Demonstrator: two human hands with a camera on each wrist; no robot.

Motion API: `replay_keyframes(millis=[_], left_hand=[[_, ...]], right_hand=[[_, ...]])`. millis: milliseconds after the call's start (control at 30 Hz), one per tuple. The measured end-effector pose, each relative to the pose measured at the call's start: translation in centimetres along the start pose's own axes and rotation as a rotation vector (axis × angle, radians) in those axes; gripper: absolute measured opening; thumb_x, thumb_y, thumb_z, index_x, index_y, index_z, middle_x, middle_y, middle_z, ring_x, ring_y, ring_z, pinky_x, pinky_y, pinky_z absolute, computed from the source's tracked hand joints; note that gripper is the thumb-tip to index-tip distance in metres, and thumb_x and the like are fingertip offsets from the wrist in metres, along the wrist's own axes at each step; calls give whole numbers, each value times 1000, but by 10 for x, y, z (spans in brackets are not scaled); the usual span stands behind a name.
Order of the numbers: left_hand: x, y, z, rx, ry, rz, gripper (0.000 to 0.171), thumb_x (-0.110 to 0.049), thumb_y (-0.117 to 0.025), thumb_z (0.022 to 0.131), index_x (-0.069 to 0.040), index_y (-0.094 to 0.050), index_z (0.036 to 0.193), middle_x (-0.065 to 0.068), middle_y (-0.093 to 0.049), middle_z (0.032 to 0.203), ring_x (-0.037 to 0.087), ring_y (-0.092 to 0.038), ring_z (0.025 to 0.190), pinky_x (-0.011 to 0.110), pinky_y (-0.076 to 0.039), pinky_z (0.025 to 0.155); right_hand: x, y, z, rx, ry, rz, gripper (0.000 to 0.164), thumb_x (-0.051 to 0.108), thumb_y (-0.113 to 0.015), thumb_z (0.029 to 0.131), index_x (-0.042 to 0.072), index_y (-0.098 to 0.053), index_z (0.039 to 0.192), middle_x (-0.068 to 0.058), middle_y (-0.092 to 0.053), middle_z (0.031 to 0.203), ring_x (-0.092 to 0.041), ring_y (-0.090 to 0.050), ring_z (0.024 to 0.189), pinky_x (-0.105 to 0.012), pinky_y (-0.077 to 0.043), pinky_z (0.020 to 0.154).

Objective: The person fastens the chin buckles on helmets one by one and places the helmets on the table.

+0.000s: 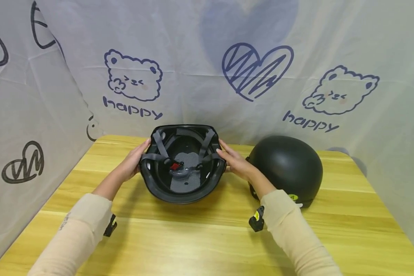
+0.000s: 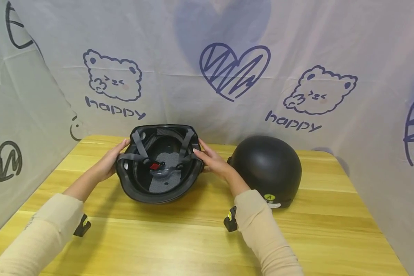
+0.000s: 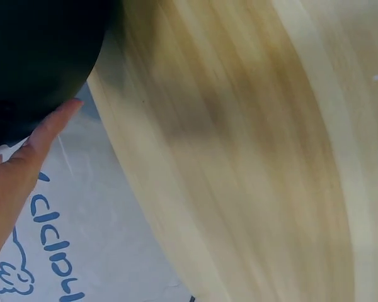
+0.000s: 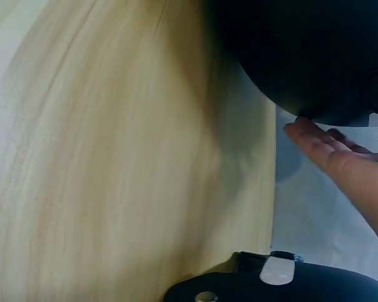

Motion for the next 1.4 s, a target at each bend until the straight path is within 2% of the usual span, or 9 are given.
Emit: replay_keyframes(millis=[133, 267, 400, 567, 800, 1067, 1167, 1300, 1400], left_hand=[[-3, 0, 0, -20, 31, 117, 77, -60, -26, 93, -9, -13, 150, 10, -59, 112, 1, -62, 75, 23, -53, 66], [-5, -1, 3, -42, 45, 200, 79, -64, -22, 92, -11, -15, 150, 21, -29, 145, 15, -52, 106, 29, -49, 87], [-7, -4, 4, -52, 16, 206, 78, -60, -23, 94, -9, -9, 150, 17, -11, 155, 30, -24, 137, 44, -27, 112], [-8, -4, 2, -97, -46, 235, 72, -51, -26, 97, -5, -8, 149, 15, -4, 156, 30, -2, 144, 46, -7, 117], [-9, -9, 1, -213, -139, 298, 62, -41, -31, 100, -3, -21, 147, 15, -16, 154, 30, -10, 144, 44, -9, 117], [-11, -16, 0, -262, -252, 287, 56, -33, -32, 100, 1, -28, 144, 17, -24, 152, 29, -18, 143, 40, -13, 117], [-13, -18, 0, -272, -297, 291, 53, -30, -33, 101, 2, -29, 143, 18, -26, 151, 29, -20, 142, 40, -14, 117], [-15, -21, -1, -290, -343, 274, 50, -26, -32, 101, 4, -32, 141, 20, -30, 149, 30, -23, 141, 37, -16, 117], [-14, -22, -2, -254, -279, 171, 57, -37, -22, 101, 0, -28, 145, 22, -32, 147, 33, -30, 137, 34, -27, 112]], right_hand=[[0, -2, -2, 38, -53, -15, 89, 61, -51, 84, 33, 2, 149, -21, -20, 152, -46, -41, 125, -60, -30, 104], [1, -4, -3, 68, -55, -24, 95, 64, -52, 81, 31, 4, 150, -19, -13, 154, -45, -44, 124, -59, -30, 105], [2, -5, -6, 68, -40, -24, 103, 67, -54, 75, 28, 5, 150, -21, -14, 154, -29, -59, 107, -57, -32, 104], [4, -11, -8, 54, -8, -15, 103, 70, -49, 75, 25, 5, 150, -22, -20, 152, -13, -62, 90, -55, -38, 101], [7, -17, -3, -87, -29, 63, 72, 63, -23, 92, 24, -6, 151, -17, -22, 151, -41, -40, 128, -49, -44, 95], [10, -22, -1, -320, -136, 193, 83, 73, -18, 86, 12, -43, 137, -10, -47, 124, -22, -54, 107, -35, -42, 100], [13, -23, -1, -335, -148, 238, 81, 73, -19, 86, 12, -43, 135, -4, -44, 118, -19, -51, 104, -34, -41, 99], [17, -22, -2, -343, -153, 267, 76, 67, -24, 90, 11, -40, 138, -6, -41, 130, -21, -46, 114, -35, -38, 102], [19, -22, -3, -358, -145, 263, 72, 64, -26, 91, 11, -39, 138, -6, -43, 127, -20, -47, 111, -31, -40, 97]])
Point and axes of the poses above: each hand's wrist, its own z-axis towards the middle knuckle, its own y-axis out of the back of the hand, x = y × z, the point moved 3 cm from there along z, towards the middle knuckle
